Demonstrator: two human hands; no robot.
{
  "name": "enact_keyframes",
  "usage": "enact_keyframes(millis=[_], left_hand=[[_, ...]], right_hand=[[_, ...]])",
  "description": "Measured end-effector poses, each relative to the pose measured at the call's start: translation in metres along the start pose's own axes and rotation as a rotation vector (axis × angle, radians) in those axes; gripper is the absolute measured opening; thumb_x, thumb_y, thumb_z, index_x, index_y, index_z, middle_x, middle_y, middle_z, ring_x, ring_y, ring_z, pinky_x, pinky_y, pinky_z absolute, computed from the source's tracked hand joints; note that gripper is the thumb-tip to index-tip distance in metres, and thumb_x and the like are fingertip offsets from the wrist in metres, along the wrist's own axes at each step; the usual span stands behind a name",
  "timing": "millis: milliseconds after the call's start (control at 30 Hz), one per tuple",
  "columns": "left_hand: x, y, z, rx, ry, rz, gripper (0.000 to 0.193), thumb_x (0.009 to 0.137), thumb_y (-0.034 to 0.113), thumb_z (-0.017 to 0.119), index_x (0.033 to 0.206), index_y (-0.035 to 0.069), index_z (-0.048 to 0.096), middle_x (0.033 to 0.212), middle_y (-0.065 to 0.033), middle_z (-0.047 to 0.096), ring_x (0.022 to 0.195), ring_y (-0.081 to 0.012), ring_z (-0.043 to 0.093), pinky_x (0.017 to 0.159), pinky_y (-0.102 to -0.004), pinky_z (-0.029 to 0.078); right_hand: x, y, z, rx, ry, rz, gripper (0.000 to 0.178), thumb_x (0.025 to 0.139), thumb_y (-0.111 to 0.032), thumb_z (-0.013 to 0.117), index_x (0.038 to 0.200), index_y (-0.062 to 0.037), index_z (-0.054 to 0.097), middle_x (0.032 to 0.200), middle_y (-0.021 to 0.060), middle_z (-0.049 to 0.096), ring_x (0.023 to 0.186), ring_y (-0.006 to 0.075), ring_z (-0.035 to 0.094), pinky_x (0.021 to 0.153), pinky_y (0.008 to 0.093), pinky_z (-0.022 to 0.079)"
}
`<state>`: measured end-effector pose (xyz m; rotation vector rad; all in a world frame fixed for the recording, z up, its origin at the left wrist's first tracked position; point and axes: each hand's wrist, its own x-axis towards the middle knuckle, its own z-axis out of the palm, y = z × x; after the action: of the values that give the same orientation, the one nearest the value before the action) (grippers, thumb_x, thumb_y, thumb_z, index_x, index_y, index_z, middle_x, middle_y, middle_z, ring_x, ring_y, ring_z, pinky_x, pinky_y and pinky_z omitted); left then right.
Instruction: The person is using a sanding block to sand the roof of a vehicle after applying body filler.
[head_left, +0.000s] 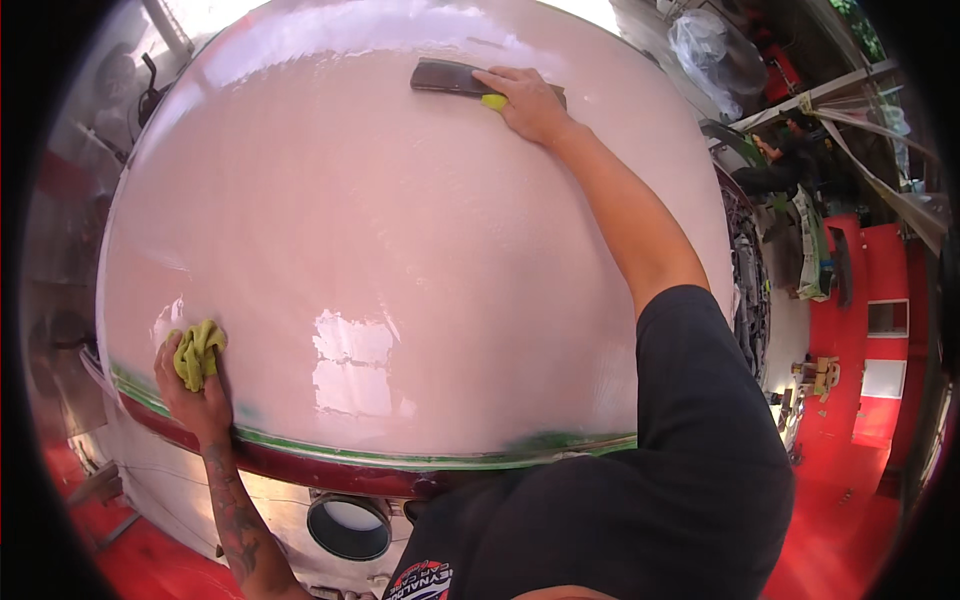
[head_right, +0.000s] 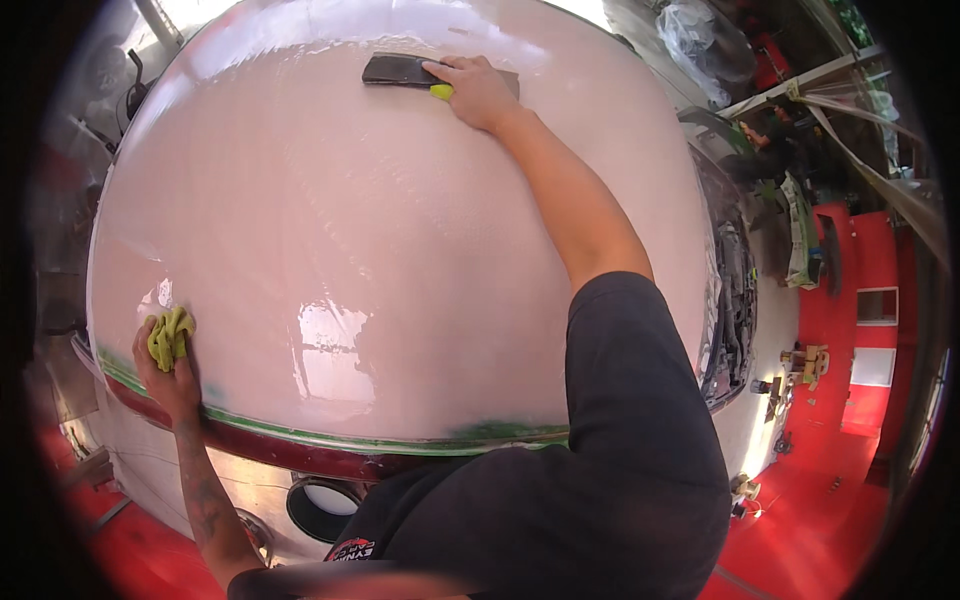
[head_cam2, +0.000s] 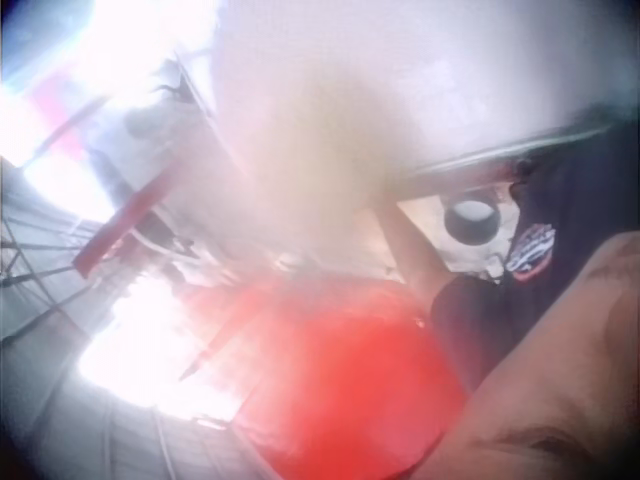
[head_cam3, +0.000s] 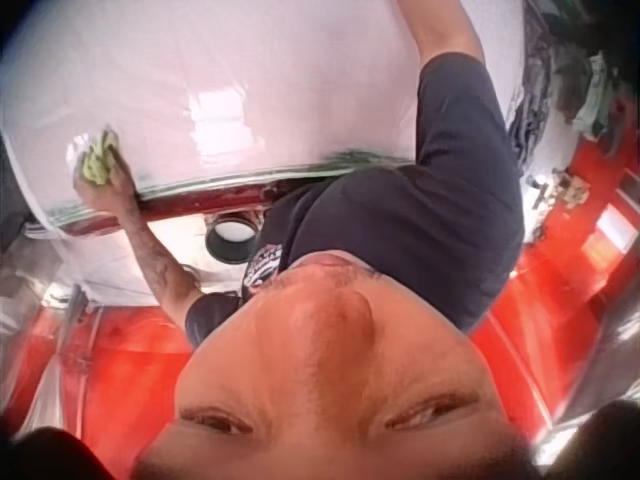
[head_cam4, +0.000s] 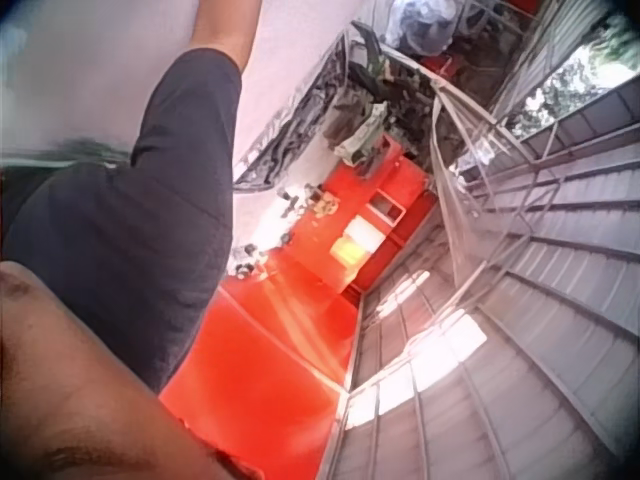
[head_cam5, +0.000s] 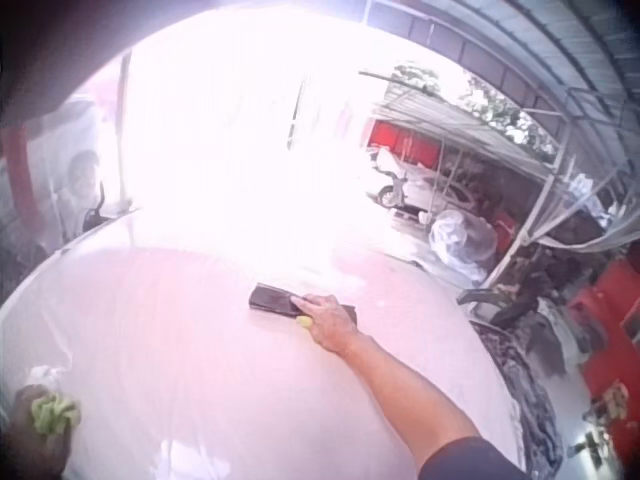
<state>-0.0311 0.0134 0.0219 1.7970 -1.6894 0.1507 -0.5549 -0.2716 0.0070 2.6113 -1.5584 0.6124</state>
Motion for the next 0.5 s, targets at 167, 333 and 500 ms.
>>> enact_keyframes(millis=[167,333,500], left_hand=[[0.003,-0.001,0.004,-0.016,0.002,0.022,0.046,0.081,0.008,0.064,0.127,0.003,0.061,0.126,-0.0188,0.062,0.118,-0.0395,0.058,0.101,-0.047,0.045],[0.003,-0.001,0.001,0.038,0.013,0.008,0.05,0.078,0.007,0.062,0.128,0.003,0.062,0.126,-0.019,0.062,0.118,-0.0406,0.058,0.101,-0.0476,0.045],[-0.001,0.0,0.002,0.035,0.018,-0.032,0.05,0.079,0.006,0.062,0.128,0.003,0.062,0.126,-0.0194,0.061,0.119,-0.0407,0.058,0.101,-0.0472,0.045]], right_hand=[[-0.196,-0.064,-0.092,0.073,-0.062,0.004,0.068,0.076,0.008,0.059,0.139,-0.017,0.059,0.14,0.0108,0.055,0.119,0.0383,0.05,0.106,0.0463,0.043],[-0.341,-0.095,-0.143,0.02,-0.154,0.088,0.061,0.076,-0.001,0.068,0.136,-0.0127,0.062,0.144,0.0124,0.053,0.124,0.0369,0.05,0.11,0.0481,0.041],[-0.241,-0.027,-0.12,-0.011,-0.098,0.025,0.051,0.088,-0.01,0.063,0.138,-0.0067,0.059,0.14,0.0167,0.056,0.122,0.0381,0.053,0.105,0.0467,0.043]])
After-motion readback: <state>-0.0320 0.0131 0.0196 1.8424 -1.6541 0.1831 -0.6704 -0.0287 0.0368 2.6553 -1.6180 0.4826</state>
